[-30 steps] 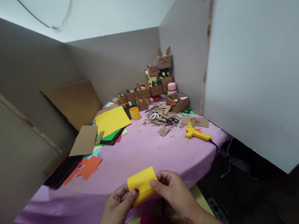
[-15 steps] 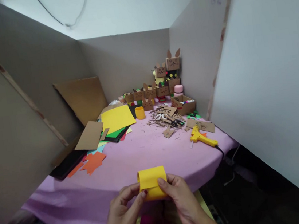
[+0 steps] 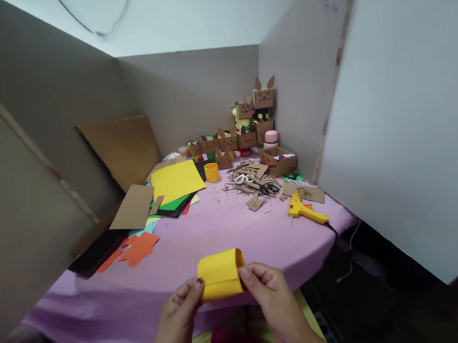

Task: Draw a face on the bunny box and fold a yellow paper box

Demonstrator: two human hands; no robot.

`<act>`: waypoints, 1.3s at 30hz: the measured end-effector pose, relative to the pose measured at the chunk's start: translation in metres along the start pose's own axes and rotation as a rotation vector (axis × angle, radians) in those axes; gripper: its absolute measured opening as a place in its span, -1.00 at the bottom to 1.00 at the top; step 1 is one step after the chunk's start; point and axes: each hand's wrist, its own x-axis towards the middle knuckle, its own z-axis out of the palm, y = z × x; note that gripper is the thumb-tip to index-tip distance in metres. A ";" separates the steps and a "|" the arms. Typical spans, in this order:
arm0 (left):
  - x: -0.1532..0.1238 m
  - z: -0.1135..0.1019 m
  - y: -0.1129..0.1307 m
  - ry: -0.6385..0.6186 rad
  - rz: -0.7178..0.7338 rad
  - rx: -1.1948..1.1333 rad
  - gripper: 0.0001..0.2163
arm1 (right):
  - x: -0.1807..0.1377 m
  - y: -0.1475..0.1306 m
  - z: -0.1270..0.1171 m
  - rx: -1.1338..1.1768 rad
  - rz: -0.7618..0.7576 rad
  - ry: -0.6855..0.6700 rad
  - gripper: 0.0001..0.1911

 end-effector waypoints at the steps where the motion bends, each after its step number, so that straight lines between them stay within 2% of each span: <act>1: 0.002 -0.001 -0.001 0.004 -0.026 -0.020 -0.85 | 0.000 -0.001 -0.001 -0.021 -0.012 0.027 -0.70; 4: 0.004 -0.001 -0.004 0.022 -0.097 -0.105 -0.83 | -0.001 -0.004 -0.001 -0.091 -0.043 0.057 -0.70; 7: 0.002 0.001 -0.004 0.036 -0.147 -0.215 -0.85 | -0.003 -0.009 0.003 -0.200 -0.082 0.003 -0.69; 9: 0.000 0.003 -0.004 -0.007 -0.151 -0.230 -0.86 | -0.004 -0.012 0.006 -0.313 -0.122 -0.009 -0.71; 15: -0.003 0.010 -0.017 -0.102 -0.223 -0.273 -0.78 | -0.007 -0.012 0.008 -0.707 -0.290 0.103 -0.78; 20: -0.005 0.015 -0.028 -0.171 -0.273 -0.346 -0.81 | -0.011 -0.015 0.006 -0.819 -0.506 0.135 -0.81; 25: -0.009 0.015 -0.030 -0.177 -0.348 -0.350 -0.78 | -0.015 -0.018 0.006 -0.884 -0.607 0.114 -0.85; 33: -0.012 0.012 -0.036 -0.178 -0.438 -0.418 -0.79 | -0.019 -0.018 0.008 -0.881 -0.594 0.078 -0.92; 36: -0.012 0.011 -0.035 -0.147 -0.451 -0.400 -0.81 | -0.019 -0.019 0.008 -0.830 -0.524 0.089 -0.93; 39: -0.012 0.011 -0.032 -0.118 -0.424 -0.346 -0.84 | -0.018 -0.021 0.005 -0.715 -0.387 0.080 -0.86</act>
